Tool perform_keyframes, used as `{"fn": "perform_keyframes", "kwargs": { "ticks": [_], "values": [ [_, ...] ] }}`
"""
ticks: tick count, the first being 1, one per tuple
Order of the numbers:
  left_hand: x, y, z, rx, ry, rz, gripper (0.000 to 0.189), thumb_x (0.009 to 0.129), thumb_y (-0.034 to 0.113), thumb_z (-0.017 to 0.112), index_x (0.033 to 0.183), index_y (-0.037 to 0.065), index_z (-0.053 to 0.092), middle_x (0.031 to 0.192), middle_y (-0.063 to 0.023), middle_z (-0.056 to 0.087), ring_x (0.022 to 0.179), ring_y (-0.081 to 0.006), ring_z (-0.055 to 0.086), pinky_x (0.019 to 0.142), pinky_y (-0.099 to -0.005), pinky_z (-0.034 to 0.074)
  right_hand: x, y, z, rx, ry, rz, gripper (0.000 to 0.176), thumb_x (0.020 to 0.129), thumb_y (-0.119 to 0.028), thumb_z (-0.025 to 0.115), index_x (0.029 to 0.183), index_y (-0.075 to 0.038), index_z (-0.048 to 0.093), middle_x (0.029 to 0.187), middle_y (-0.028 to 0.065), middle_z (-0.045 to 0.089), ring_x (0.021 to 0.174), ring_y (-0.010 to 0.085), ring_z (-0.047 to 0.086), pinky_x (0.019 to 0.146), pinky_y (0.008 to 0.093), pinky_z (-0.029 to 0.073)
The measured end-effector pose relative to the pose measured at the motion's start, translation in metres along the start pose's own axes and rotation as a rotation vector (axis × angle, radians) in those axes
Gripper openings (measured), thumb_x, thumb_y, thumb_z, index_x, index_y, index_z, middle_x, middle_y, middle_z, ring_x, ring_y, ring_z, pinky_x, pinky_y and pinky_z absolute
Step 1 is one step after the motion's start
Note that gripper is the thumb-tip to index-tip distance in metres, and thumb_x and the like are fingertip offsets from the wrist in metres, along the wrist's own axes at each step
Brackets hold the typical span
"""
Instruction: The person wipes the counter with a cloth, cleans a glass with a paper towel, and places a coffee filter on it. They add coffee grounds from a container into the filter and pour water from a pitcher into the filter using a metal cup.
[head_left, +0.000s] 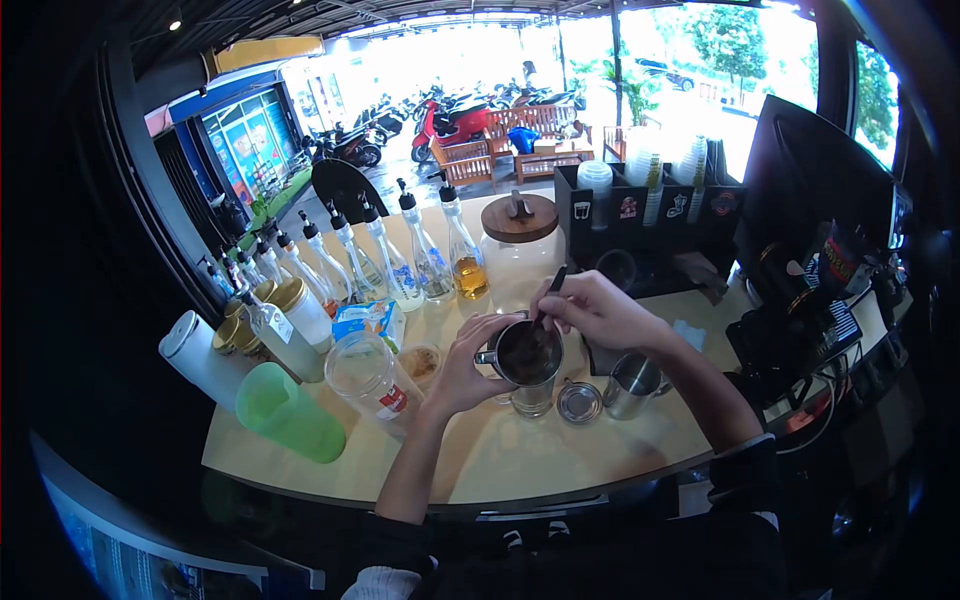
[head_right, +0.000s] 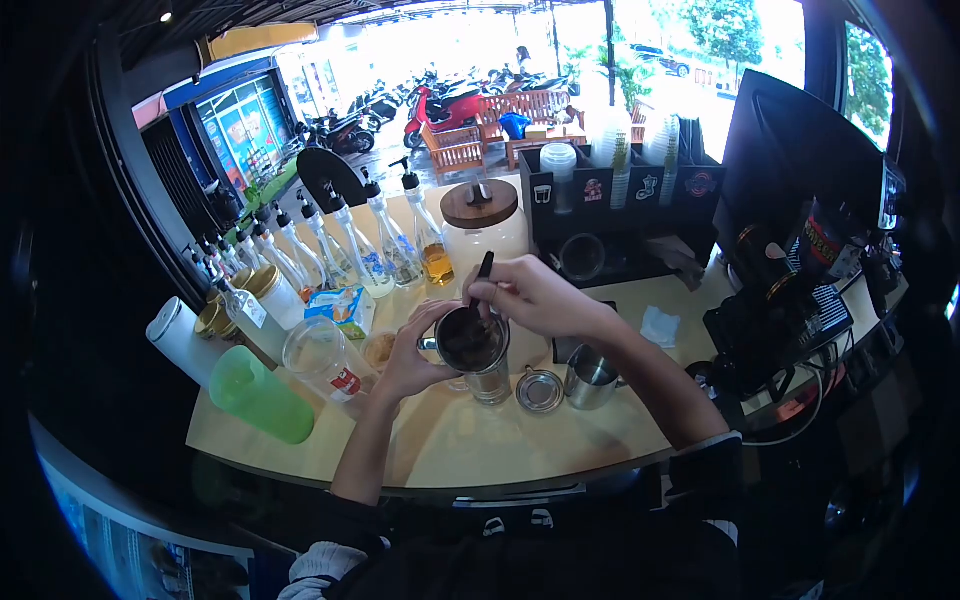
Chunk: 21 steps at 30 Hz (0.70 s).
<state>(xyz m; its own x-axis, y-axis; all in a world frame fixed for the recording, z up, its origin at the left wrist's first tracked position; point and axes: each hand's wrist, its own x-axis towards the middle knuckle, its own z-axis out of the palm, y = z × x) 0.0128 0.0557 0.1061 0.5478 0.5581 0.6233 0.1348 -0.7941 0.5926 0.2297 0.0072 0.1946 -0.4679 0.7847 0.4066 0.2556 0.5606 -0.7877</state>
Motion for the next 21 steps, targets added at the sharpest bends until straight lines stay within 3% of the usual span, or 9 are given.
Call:
{"fn": "perform_keyframes", "kwargs": {
  "ticks": [1,6,8,16,21],
  "values": [
    [0.000,0.001,0.000,0.001,0.008,0.001,0.074,0.052,0.016,0.083,0.120,0.011,0.056,0.117,-0.0077,0.058,0.113,-0.0257,0.051,0.102,-0.0387,0.034,-0.001,-0.002,-0.001,-0.106,-0.060,0.053,0.018,0.094,-0.011,0.048,0.091,0.002,0.060,0.073,0.0067,0.062,0.065,0.0094,0.057,0.061,0.0256,0.047],
    [0.000,-0.001,-0.001,0.014,0.021,0.045,0.073,0.052,0.016,0.083,0.120,0.011,0.056,0.117,-0.0072,0.059,0.112,-0.0254,0.052,0.101,-0.0387,0.035,0.001,0.003,-0.004,-0.124,0.022,-0.033,0.019,0.093,-0.012,0.049,0.092,0.003,0.061,0.071,0.0065,0.062,0.065,0.0103,0.058,0.060,0.0257,0.046],
    [0.000,0.000,-0.001,0.009,0.022,0.044,0.073,0.053,0.016,0.083,0.120,0.011,0.056,0.117,-0.0070,0.059,0.111,-0.0253,0.052,0.101,-0.0389,0.035,0.000,-0.004,-0.001,-0.035,-0.037,0.048,0.018,0.093,-0.011,0.049,0.092,0.003,0.061,0.071,0.0061,0.062,0.065,0.0103,0.057,0.060,0.0254,0.046],
    [-0.002,0.003,-0.001,-0.008,0.022,0.006,0.073,0.054,0.017,0.083,0.121,0.012,0.055,0.118,-0.0067,0.058,0.114,-0.0241,0.052,0.104,-0.0396,0.031,0.006,0.006,-0.004,-0.114,-0.098,0.011,0.022,0.094,-0.014,0.050,0.085,0.003,0.061,0.073,0.0022,0.060,0.067,0.0064,0.054,0.063,0.0238,0.046],
    [-0.003,0.001,-0.001,0.015,0.007,0.005,0.075,0.054,0.017,0.083,0.122,0.012,0.054,0.118,-0.0069,0.058,0.114,-0.0247,0.051,0.104,-0.0400,0.031,0.011,0.000,-0.006,-0.125,-0.012,-0.027,0.023,0.094,-0.015,0.050,0.086,0.003,0.062,0.069,0.0035,0.060,0.065,0.0084,0.058,0.059,0.0246,0.047]
  ]
}}
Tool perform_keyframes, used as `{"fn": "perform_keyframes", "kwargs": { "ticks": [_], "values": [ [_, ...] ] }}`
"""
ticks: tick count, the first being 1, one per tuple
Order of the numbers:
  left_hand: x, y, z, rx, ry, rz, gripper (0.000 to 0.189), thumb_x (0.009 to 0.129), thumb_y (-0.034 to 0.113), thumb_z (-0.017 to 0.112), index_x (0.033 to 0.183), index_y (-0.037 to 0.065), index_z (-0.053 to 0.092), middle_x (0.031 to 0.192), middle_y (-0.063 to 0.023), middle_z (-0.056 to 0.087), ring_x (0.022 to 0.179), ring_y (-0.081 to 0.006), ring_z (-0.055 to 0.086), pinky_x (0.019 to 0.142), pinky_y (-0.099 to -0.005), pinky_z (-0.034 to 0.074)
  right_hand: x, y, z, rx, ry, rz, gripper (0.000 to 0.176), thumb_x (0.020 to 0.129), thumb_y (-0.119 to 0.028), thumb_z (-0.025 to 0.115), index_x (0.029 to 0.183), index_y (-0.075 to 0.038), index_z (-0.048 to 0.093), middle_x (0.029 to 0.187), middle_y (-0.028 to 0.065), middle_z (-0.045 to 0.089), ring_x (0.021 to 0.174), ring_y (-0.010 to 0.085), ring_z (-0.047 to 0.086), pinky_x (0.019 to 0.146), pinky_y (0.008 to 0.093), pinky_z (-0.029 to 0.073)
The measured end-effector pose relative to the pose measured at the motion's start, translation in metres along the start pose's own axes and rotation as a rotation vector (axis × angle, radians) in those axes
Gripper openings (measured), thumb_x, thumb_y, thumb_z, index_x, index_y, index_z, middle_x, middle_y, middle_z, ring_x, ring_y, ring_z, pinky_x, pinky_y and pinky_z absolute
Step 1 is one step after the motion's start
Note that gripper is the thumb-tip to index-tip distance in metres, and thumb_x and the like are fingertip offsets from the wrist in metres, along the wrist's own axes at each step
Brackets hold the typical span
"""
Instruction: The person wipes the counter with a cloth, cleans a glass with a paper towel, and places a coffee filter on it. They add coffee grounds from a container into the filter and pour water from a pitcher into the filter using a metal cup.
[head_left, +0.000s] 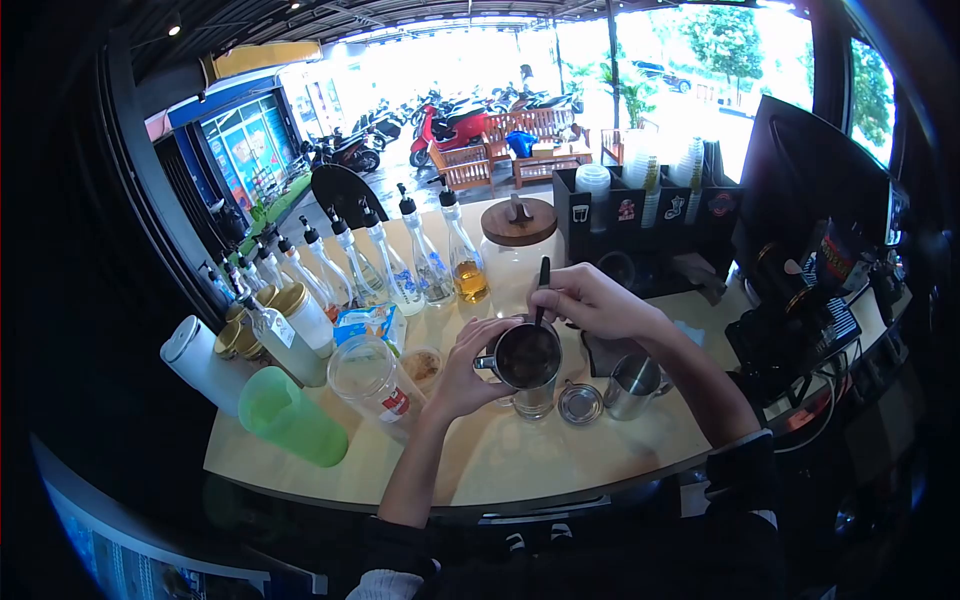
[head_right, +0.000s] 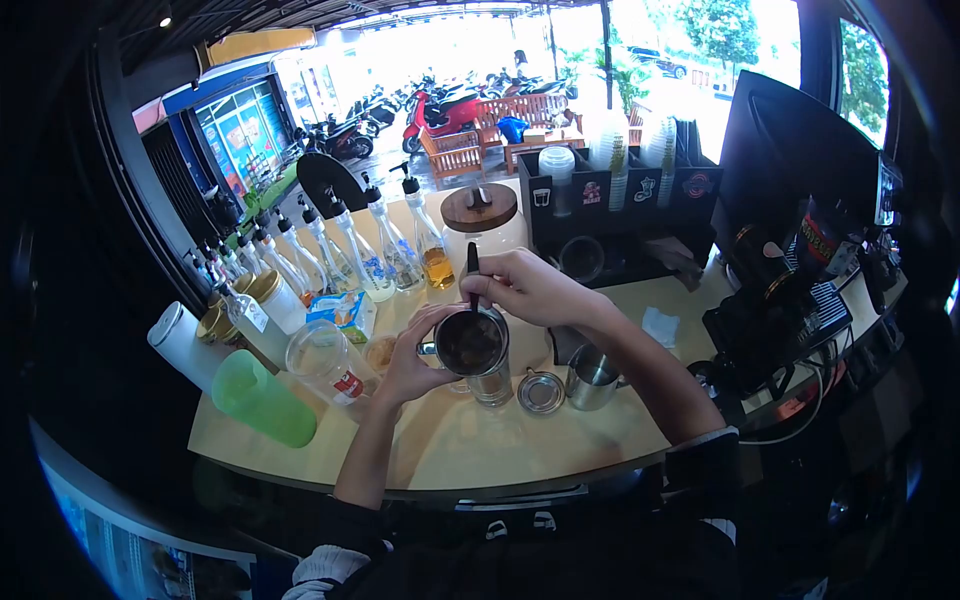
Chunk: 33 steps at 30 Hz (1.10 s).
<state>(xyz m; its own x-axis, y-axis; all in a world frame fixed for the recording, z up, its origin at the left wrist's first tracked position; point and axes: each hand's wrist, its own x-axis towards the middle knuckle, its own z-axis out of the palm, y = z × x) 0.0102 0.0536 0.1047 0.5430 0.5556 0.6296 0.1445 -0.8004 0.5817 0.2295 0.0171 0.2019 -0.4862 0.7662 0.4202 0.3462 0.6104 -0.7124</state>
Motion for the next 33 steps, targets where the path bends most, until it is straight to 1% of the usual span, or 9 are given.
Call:
{"fn": "perform_keyframes", "kwargs": {
  "ticks": [5,7,11,13,19,25,27,29,33],
  "values": [
    [0.000,0.000,0.000,-0.028,0.020,0.014,0.075,0.054,0.017,0.084,0.123,0.012,0.053,0.119,-0.0069,0.058,0.113,-0.0260,0.051,0.103,-0.0399,0.033,0.002,-0.003,0.006,-0.071,-0.112,0.018,0.024,0.094,-0.015,0.050,0.086,0.003,0.063,0.069,0.0031,0.061,0.065,0.0072,0.058,0.060,0.0247,0.047],
    [0.001,0.000,0.000,-0.002,0.008,0.026,0.075,0.054,0.018,0.083,0.123,0.012,0.053,0.118,-0.0069,0.058,0.113,-0.0261,0.051,0.103,-0.0397,0.033,0.006,0.005,0.005,0.013,-0.008,-0.042,0.024,0.094,-0.015,0.051,0.086,0.003,0.063,0.068,0.0059,0.062,0.064,0.0111,0.060,0.061,0.0253,0.047],
    [-0.001,-0.002,-0.001,-0.031,0.032,0.018,0.075,0.054,0.018,0.083,0.122,0.011,0.054,0.118,-0.0074,0.058,0.113,-0.0265,0.051,0.102,-0.0397,0.034,0.007,-0.012,0.004,-0.109,-0.164,-0.014,0.021,0.092,-0.013,0.050,0.088,0.004,0.062,0.070,0.0102,0.061,0.062,0.0149,0.059,0.060,0.0292,0.047],
    [-0.001,0.001,0.000,-0.012,0.040,0.035,0.075,0.054,0.018,0.083,0.122,0.010,0.054,0.118,-0.0079,0.058,0.113,-0.0269,0.050,0.102,-0.0398,0.035,0.010,-0.006,0.004,-0.128,-0.145,-0.006,0.022,0.091,-0.014,0.050,0.088,0.005,0.061,0.071,0.0113,0.061,0.062,0.0155,0.059,0.061,0.0306,0.047],
    [-0.003,-0.009,0.001,-0.010,0.039,0.032,0.076,0.053,0.018,0.083,0.122,0.009,0.053,0.118,-0.0084,0.057,0.112,-0.0272,0.050,0.101,-0.0397,0.035,0.015,-0.007,0.012,-0.130,-0.120,-0.166,0.022,0.091,-0.014,0.051,0.085,0.006,0.059,0.072,0.0186,0.059,0.063,0.0301,0.059,0.062,0.0354,0.046],
    [-0.007,-0.012,0.003,-0.031,0.026,-0.017,0.075,0.053,0.018,0.083,0.121,0.009,0.054,0.118,-0.0083,0.057,0.112,-0.0273,0.051,0.101,-0.0393,0.036,0.014,-0.008,0.016,-0.118,-0.176,-0.123,0.025,0.092,-0.018,0.051,0.084,0.005,0.059,0.070,0.0177,0.061,0.063,0.0281,0.060,0.060,0.0342,0.046],
    [-0.006,-0.010,0.005,-0.048,0.051,-0.001,0.074,0.053,0.017,0.083,0.121,0.009,0.054,0.118,-0.0080,0.057,0.112,-0.0272,0.051,0.101,-0.0392,0.036,0.012,-0.010,0.016,-0.128,-0.099,-0.052,0.024,0.094,-0.017,0.051,0.083,0.002,0.062,0.068,0.0098,0.060,0.063,0.0161,0.058,0.060,0.0296,0.046],
    [-0.005,-0.006,0.003,-0.064,0.078,0.016,0.074,0.053,0.017,0.083,0.121,0.009,0.054,0.118,-0.0078,0.058,0.113,-0.0271,0.051,0.101,-0.0391,0.036,0.009,-0.009,0.013,-0.064,-0.059,0.004,0.026,0.094,-0.017,0.050,0.082,0.003,0.061,0.068,0.0090,0.061,0.064,0.0143,0.059,0.062,0.0287,0.047],
    [-0.002,-0.001,0.001,-0.062,0.042,-0.001,0.074,0.053,0.016,0.083,0.121,0.010,0.055,0.118,-0.0076,0.058,0.113,-0.0266,0.050,0.101,-0.0391,0.036,0.006,-0.002,0.010,-0.109,-0.044,-0.077,0.026,0.095,-0.017,0.050,0.082,0.002,0.062,0.068,0.0071,0.061,0.064,0.0115,0.058,0.060,0.0271,0.046]
  ]
}}
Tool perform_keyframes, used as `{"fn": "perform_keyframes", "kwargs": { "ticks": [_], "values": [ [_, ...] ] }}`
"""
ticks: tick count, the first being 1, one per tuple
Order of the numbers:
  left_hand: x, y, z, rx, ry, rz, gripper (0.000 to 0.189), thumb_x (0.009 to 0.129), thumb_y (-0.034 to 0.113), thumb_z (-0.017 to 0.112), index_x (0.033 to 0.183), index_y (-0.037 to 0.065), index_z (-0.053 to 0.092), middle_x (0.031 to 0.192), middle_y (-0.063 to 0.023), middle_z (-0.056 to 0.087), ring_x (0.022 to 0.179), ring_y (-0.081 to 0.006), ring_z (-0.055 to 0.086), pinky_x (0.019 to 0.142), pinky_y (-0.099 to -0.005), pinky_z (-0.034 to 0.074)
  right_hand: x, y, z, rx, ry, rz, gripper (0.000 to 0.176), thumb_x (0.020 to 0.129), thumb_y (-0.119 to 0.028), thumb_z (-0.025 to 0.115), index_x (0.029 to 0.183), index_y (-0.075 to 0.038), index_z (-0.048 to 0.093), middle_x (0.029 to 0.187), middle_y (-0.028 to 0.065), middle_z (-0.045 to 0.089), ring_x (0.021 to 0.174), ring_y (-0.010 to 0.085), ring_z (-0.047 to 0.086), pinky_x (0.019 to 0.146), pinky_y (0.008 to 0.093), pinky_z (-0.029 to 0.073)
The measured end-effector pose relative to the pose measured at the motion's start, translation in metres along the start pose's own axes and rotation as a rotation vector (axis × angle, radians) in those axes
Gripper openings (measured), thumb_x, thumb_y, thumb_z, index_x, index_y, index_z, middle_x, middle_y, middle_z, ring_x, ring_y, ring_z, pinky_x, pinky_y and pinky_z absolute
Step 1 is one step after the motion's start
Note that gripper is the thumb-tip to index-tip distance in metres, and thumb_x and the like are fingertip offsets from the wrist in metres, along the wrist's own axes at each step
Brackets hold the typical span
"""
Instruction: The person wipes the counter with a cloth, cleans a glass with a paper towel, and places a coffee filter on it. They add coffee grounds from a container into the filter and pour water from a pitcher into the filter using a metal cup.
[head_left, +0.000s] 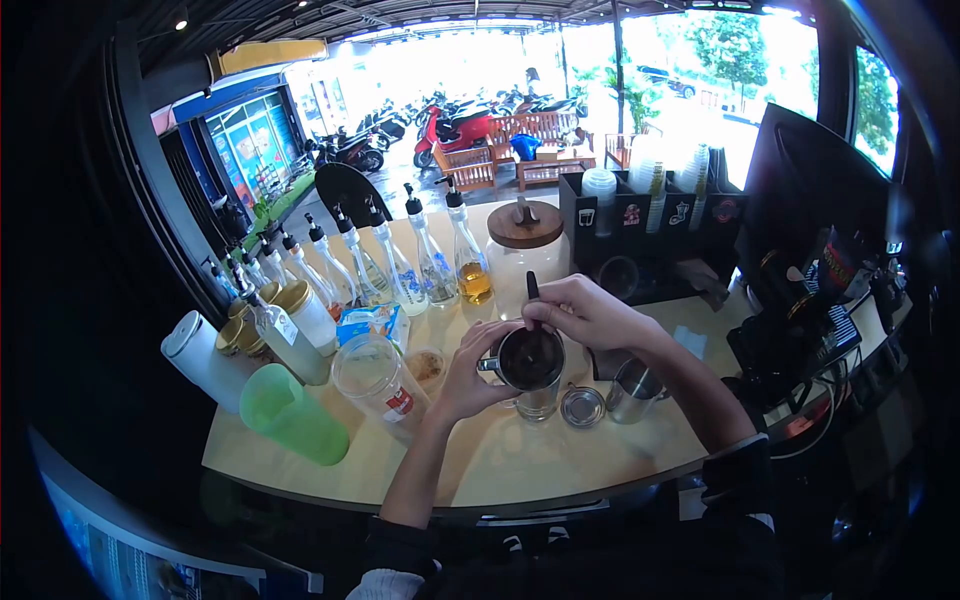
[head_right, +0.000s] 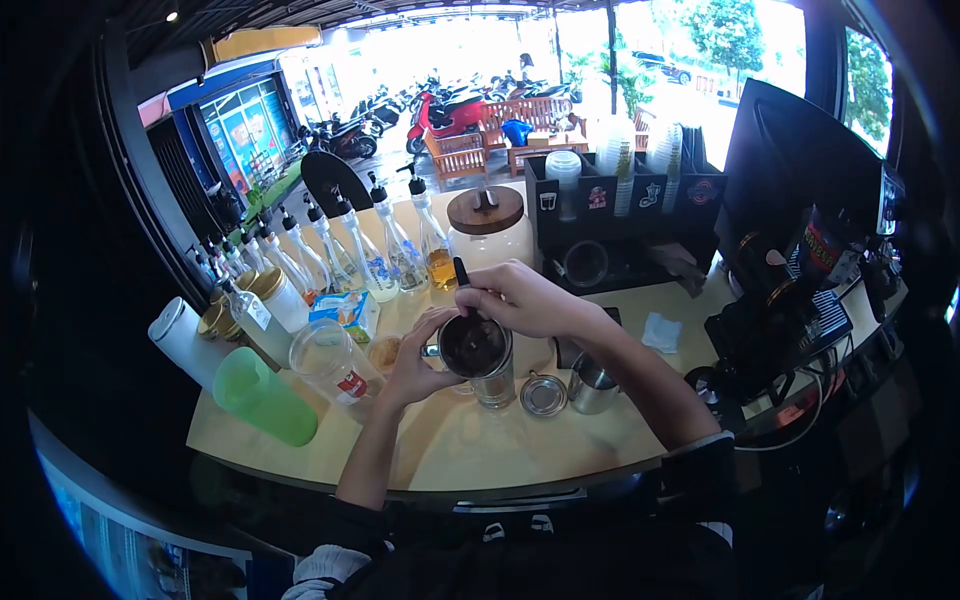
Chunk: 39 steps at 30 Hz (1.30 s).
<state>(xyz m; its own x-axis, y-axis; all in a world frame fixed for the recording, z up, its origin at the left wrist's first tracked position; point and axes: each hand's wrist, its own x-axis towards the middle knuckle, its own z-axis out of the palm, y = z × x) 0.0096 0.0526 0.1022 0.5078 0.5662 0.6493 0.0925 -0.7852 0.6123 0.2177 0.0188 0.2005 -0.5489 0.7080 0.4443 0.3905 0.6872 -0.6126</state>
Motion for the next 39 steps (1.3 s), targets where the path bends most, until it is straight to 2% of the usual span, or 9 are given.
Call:
{"fn": "perform_keyframes", "kwargs": {
  "ticks": [5,10,12,18,20,24,26,29,39],
  "values": [
    [0.000,-0.004,0.003,-0.012,0.000,0.001,0.075,0.052,0.014,0.081,0.121,0.010,0.054,0.119,-0.0078,0.057,0.114,-0.0264,0.050,0.101,-0.0390,0.036,-0.003,-0.001,-0.004,0.018,0.096,0.059,0.027,0.094,-0.017,0.050,0.083,0.004,0.063,0.067,0.0075,0.061,0.064,0.0115,0.059,0.059,0.0272,0.046],
    [-0.001,-0.005,0.004,-0.034,0.007,-0.017,0.077,0.052,0.014,0.081,0.123,0.010,0.053,0.119,-0.0090,0.056,0.115,-0.0264,0.050,0.101,-0.0381,0.037,-0.010,0.000,0.004,0.086,0.028,0.023,0.024,0.093,-0.016,0.050,0.085,0.003,0.062,0.068,0.0093,0.061,0.061,0.0139,0.056,0.059,0.0290,0.045],
    [-0.002,-0.012,0.005,-0.031,-0.006,-0.007,0.081,0.052,0.015,0.084,0.125,0.007,0.051,0.121,-0.0101,0.055,0.116,-0.0248,0.051,0.101,-0.0368,0.038,-0.008,0.005,-0.003,0.047,0.136,-0.004,0.022,0.092,-0.014,0.051,0.085,0.003,0.062,0.068,0.0099,0.060,0.062,0.0148,0.057,0.060,0.0295,0.045],
    [-0.002,-0.013,0.009,-0.052,-0.013,-0.036,0.083,0.053,0.017,0.086,0.126,0.005,0.049,0.122,-0.0108,0.055,0.115,-0.0235,0.052,0.101,-0.0357,0.039,-0.013,-0.003,0.006,0.052,-0.006,-0.004,0.023,0.094,-0.013,0.050,0.083,0.005,0.061,0.069,0.0057,0.059,0.065,0.0092,0.057,0.062,0.0258,0.047],
    [-0.003,-0.013,0.010,-0.075,-0.005,-0.052,0.081,0.053,0.016,0.084,0.126,0.006,0.050,0.121,-0.0107,0.055,0.115,-0.0247,0.052,0.101,-0.0365,0.039,-0.011,-0.001,0.002,0.138,0.171,0.051,0.021,0.092,-0.015,0.053,0.086,0.004,0.061,0.072,0.0100,0.062,0.066,0.0142,0.058,0.063,0.0289,0.046],
    [-0.005,-0.017,0.013,-0.130,0.066,-0.095,0.082,0.053,0.016,0.085,0.126,0.006,0.049,0.122,-0.0114,0.055,0.114,-0.0244,0.053,0.100,-0.0364,0.040,-0.017,-0.007,0.011,0.065,0.184,0.036,0.019,0.091,-0.013,0.053,0.088,0.005,0.061,0.069,0.0104,0.063,0.065,0.0121,0.061,0.061,0.0269,0.047],
    [-0.006,-0.018,0.017,-0.144,0.091,-0.116,0.083,0.053,0.016,0.085,0.126,0.006,0.049,0.121,-0.0115,0.055,0.114,-0.0245,0.053,0.099,-0.0363,0.040,-0.017,0.002,0.019,0.075,0.299,-0.022,0.018,0.091,-0.012,0.053,0.089,0.004,0.062,0.067,0.0099,0.064,0.063,0.0125,0.063,0.059,0.0268,0.048],
    [-0.008,-0.020,0.022,-0.158,0.198,-0.134,0.084,0.051,0.016,0.086,0.126,0.005,0.049,0.120,-0.0118,0.056,0.113,-0.0255,0.053,0.099,-0.0368,0.040,-0.016,0.006,0.026,0.098,0.503,0.073,0.019,0.092,-0.011,0.051,0.089,0.004,0.062,0.065,0.0096,0.064,0.057,0.0138,0.063,0.055,0.0266,0.047],
    [-0.008,-0.021,0.024,-0.013,0.261,-0.084,0.081,0.051,0.018,0.085,0.123,0.007,0.050,0.119,-0.0121,0.056,0.111,-0.0283,0.053,0.097,-0.0385,0.040,-0.026,0.006,0.025,0.055,0.446,0.117,0.019,0.094,-0.012,0.049,0.090,0.003,0.059,0.067,0.0082,0.065,0.064,0.0139,0.066,0.057,0.0257,0.050]
  ]
}}
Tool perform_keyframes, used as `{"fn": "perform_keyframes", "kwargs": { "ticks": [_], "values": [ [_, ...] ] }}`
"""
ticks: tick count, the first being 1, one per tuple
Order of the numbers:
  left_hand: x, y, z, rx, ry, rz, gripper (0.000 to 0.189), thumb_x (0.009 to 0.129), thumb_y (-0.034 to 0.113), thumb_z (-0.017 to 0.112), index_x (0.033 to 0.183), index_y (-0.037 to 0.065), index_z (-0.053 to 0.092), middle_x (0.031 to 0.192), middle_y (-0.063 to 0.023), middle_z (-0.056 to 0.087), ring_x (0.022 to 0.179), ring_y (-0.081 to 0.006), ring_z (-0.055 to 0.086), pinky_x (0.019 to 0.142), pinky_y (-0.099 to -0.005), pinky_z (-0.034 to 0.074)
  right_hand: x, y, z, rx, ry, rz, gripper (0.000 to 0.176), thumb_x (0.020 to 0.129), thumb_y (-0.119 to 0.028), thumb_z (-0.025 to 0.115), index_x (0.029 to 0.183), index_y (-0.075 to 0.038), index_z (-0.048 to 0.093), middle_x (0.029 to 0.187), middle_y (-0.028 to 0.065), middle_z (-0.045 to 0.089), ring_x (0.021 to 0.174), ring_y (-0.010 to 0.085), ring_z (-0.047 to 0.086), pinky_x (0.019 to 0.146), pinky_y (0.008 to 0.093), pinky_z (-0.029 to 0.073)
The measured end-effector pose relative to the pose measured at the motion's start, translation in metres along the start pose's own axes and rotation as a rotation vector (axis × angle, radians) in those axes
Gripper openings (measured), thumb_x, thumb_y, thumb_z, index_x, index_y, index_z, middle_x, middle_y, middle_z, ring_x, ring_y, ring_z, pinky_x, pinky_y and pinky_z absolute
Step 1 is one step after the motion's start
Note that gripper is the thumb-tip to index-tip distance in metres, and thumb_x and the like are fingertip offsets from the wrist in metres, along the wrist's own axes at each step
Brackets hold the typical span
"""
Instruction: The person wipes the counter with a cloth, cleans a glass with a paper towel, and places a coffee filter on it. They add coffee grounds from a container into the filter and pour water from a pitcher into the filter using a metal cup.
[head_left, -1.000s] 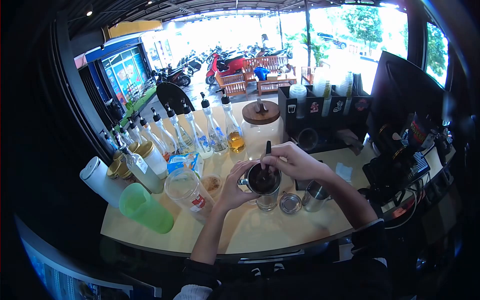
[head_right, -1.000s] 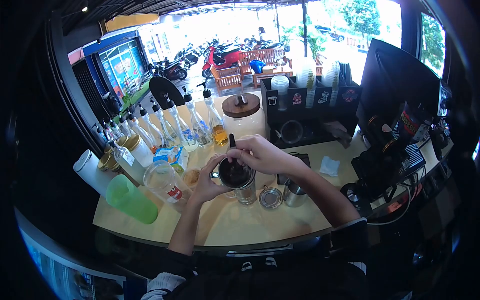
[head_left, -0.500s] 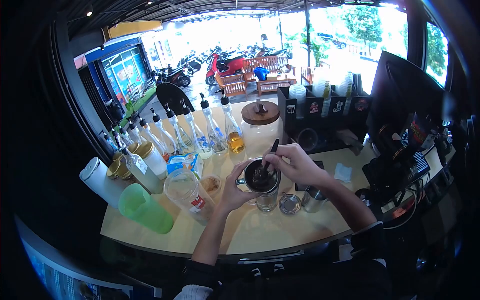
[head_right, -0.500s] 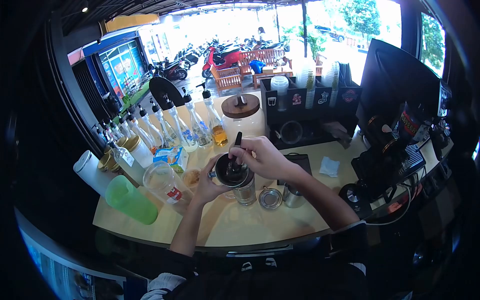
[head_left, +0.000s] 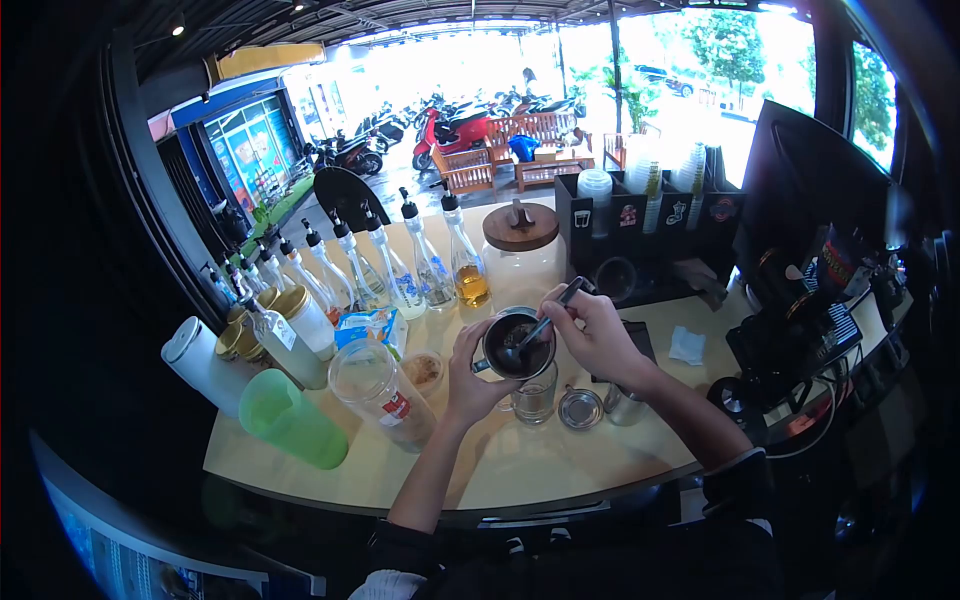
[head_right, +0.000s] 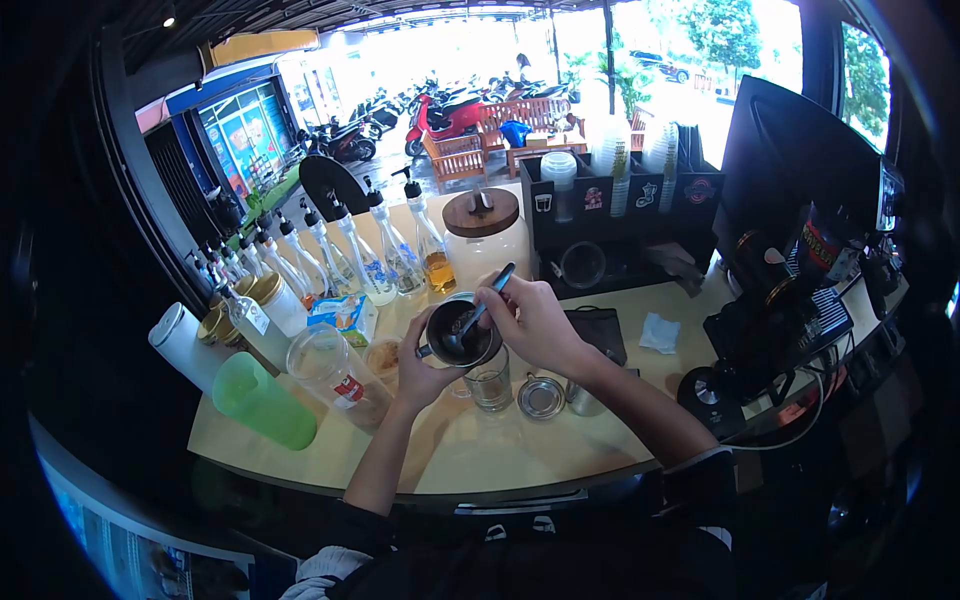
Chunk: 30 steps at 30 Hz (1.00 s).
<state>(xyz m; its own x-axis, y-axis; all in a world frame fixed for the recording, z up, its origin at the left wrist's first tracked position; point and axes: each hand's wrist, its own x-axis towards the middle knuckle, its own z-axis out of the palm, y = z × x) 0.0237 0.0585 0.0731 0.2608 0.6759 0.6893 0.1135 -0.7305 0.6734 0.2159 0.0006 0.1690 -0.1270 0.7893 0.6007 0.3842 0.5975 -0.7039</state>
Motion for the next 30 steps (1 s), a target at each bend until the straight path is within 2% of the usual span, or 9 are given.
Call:
{"fn": "perform_keyframes", "kwargs": {
  "ticks": [2,5,7,10,13,17,21,25,30],
  "values": [
    [0.001,0.002,0.000,0.010,-0.002,-0.002,0.080,0.052,0.018,0.085,0.123,0.007,0.050,0.119,-0.0119,0.056,0.110,-0.0284,0.053,0.097,-0.0384,0.040,0.000,0.001,-0.002,-0.050,-0.040,-0.038,0.019,0.094,-0.011,0.049,0.090,0.004,0.059,0.068,0.0083,0.065,0.065,0.0139,0.067,0.058,0.0258,0.051],
    [0.003,0.010,-0.004,0.025,-0.033,0.003,0.079,0.052,0.021,0.086,0.122,0.009,0.051,0.120,-0.0097,0.057,0.113,-0.0282,0.052,0.102,-0.0414,0.036,0.003,0.000,-0.004,0.057,0.027,0.013,0.019,0.094,-0.011,0.050,0.090,0.005,0.059,0.068,0.0088,0.065,0.063,0.0135,0.065,0.058,0.0253,0.050],
    [0.007,0.012,-0.008,0.104,-0.113,0.045,0.078,0.053,0.024,0.085,0.123,0.012,0.052,0.123,-0.0069,0.057,0.118,-0.0270,0.050,0.107,-0.0462,0.029,0.004,0.005,-0.008,0.039,-0.123,-0.008,0.018,0.093,-0.011,0.051,0.091,0.005,0.060,0.069,0.0085,0.065,0.065,0.0134,0.065,0.060,0.0252,0.050],
    [0.010,0.014,-0.014,0.081,-0.161,0.066,0.077,0.055,0.026,0.084,0.124,0.015,0.052,0.125,-0.0053,0.056,0.123,-0.0259,0.047,0.110,-0.0505,0.021,0.012,0.008,-0.020,-0.026,-0.160,0.019,0.018,0.092,-0.010,0.052,0.090,0.005,0.061,0.070,0.0084,0.065,0.067,0.0133,0.066,0.062,0.0257,0.050],
    [0.012,0.011,-0.017,0.091,-0.211,0.069,0.077,0.056,0.026,0.084,0.125,0.015,0.052,0.126,-0.0058,0.056,0.123,-0.0261,0.047,0.110,-0.0506,0.021,0.016,0.003,-0.023,0.056,-0.240,0.061,0.020,0.094,-0.012,0.050,0.090,0.005,0.061,0.074,0.0059,0.064,0.074,0.0087,0.062,0.067,0.0243,0.048],
    [0.011,0.013,-0.016,0.134,-0.218,0.103,0.077,0.056,0.026,0.084,0.125,0.016,0.052,0.126,-0.0056,0.055,0.124,-0.0264,0.046,0.111,-0.0507,0.020,0.018,-0.001,-0.024,-0.011,-0.337,0.060,0.018,0.093,-0.011,0.052,0.091,0.005,0.062,0.076,0.0057,0.065,0.074,0.0085,0.062,0.068,0.0243,0.048],
    [0.009,0.010,-0.018,0.124,-0.223,0.079,0.078,0.056,0.027,0.084,0.126,0.016,0.051,0.126,-0.0050,0.055,0.124,-0.0262,0.046,0.111,-0.0511,0.019,0.022,0.006,-0.025,0.054,-0.271,-0.014,0.017,0.090,-0.008,0.052,0.089,0.005,0.064,0.071,0.0104,0.066,0.068,0.0132,0.065,0.063,0.0260,0.048],
    [0.009,0.011,-0.018,0.118,-0.228,0.067,0.078,0.056,0.027,0.084,0.126,0.015,0.051,0.127,-0.0054,0.055,0.124,-0.0260,0.046,0.111,-0.0510,0.019,0.024,0.006,-0.027,-0.024,-0.357,-0.008,0.017,0.089,-0.009,0.053,0.089,0.005,0.064,0.069,0.0083,0.065,0.065,0.0123,0.063,0.063,0.0252,0.048],
    [0.008,0.011,-0.017,0.113,-0.221,0.047,0.077,0.056,0.026,0.083,0.126,0.015,0.051,0.126,-0.0056,0.055,0.124,-0.0258,0.046,0.111,-0.0508,0.019,0.025,0.008,-0.025,0.114,-0.319,-0.013,0.020,0.091,-0.012,0.052,0.089,0.005,0.063,0.070,0.0070,0.063,0.066,0.0092,0.058,0.062,0.0260,0.046]
  ]
}}
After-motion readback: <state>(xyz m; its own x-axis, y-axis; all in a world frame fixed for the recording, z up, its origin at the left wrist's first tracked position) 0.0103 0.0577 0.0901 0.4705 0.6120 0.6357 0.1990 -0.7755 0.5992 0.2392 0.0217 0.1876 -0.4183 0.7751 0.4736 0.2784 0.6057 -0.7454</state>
